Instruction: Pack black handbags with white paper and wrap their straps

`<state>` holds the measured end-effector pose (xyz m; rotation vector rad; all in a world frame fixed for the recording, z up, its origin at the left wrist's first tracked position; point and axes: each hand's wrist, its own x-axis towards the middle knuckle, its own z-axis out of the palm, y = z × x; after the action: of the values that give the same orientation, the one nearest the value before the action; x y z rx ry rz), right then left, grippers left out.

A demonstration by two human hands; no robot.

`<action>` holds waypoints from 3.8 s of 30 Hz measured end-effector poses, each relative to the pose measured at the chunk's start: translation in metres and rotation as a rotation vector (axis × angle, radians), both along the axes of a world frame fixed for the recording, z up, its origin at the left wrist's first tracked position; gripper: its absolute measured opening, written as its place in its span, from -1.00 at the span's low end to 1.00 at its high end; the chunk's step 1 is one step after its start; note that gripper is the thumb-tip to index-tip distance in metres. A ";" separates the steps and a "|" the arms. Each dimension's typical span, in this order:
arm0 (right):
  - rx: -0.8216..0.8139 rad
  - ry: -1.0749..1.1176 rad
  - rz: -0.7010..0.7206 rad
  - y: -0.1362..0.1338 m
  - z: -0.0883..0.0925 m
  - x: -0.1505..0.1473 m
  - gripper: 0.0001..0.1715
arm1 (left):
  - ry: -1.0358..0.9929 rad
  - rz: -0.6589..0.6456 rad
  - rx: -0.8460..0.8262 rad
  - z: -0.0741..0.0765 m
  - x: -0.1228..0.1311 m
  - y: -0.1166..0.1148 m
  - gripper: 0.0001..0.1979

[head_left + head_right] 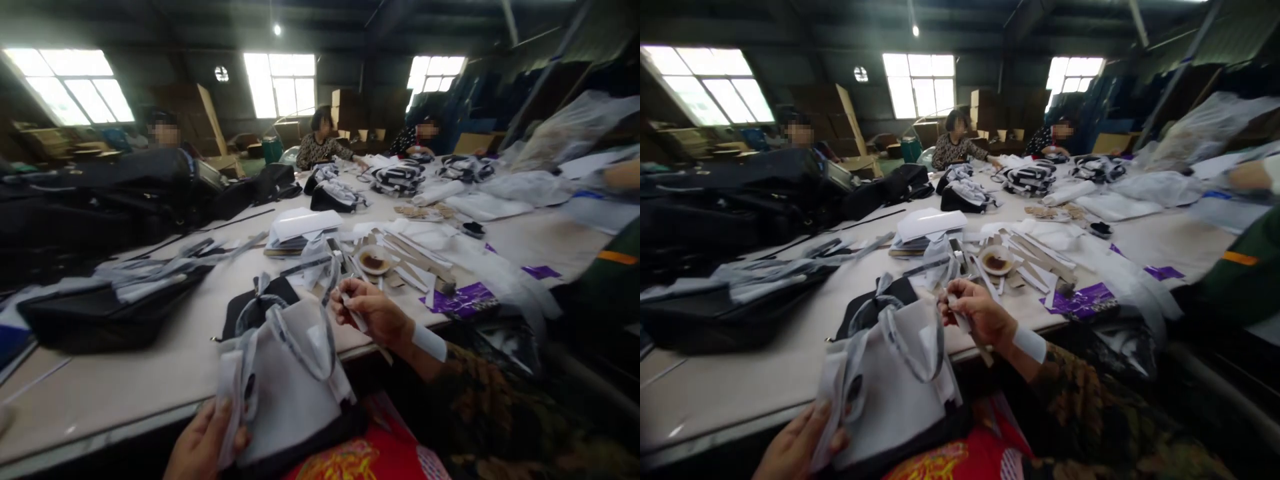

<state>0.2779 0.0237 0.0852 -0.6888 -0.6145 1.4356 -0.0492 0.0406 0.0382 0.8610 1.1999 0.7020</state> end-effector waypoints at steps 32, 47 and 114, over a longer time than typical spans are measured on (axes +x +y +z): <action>0.028 -1.579 0.397 0.011 -0.043 -0.147 -0.71 | -0.133 0.045 0.179 -0.003 0.001 -0.011 -0.67; -0.053 -0.982 0.433 0.011 -0.060 -0.151 -0.72 | 0.307 -0.069 0.460 0.004 0.008 -0.029 -0.50; -0.517 -0.140 0.262 -0.011 -0.046 -0.188 -0.71 | 0.280 -0.141 0.337 -0.007 -0.011 -0.032 -0.55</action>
<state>0.0900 0.0128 0.0391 -1.1546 -0.4508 1.8261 -0.0603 0.0086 0.0312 1.3472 1.2711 0.6946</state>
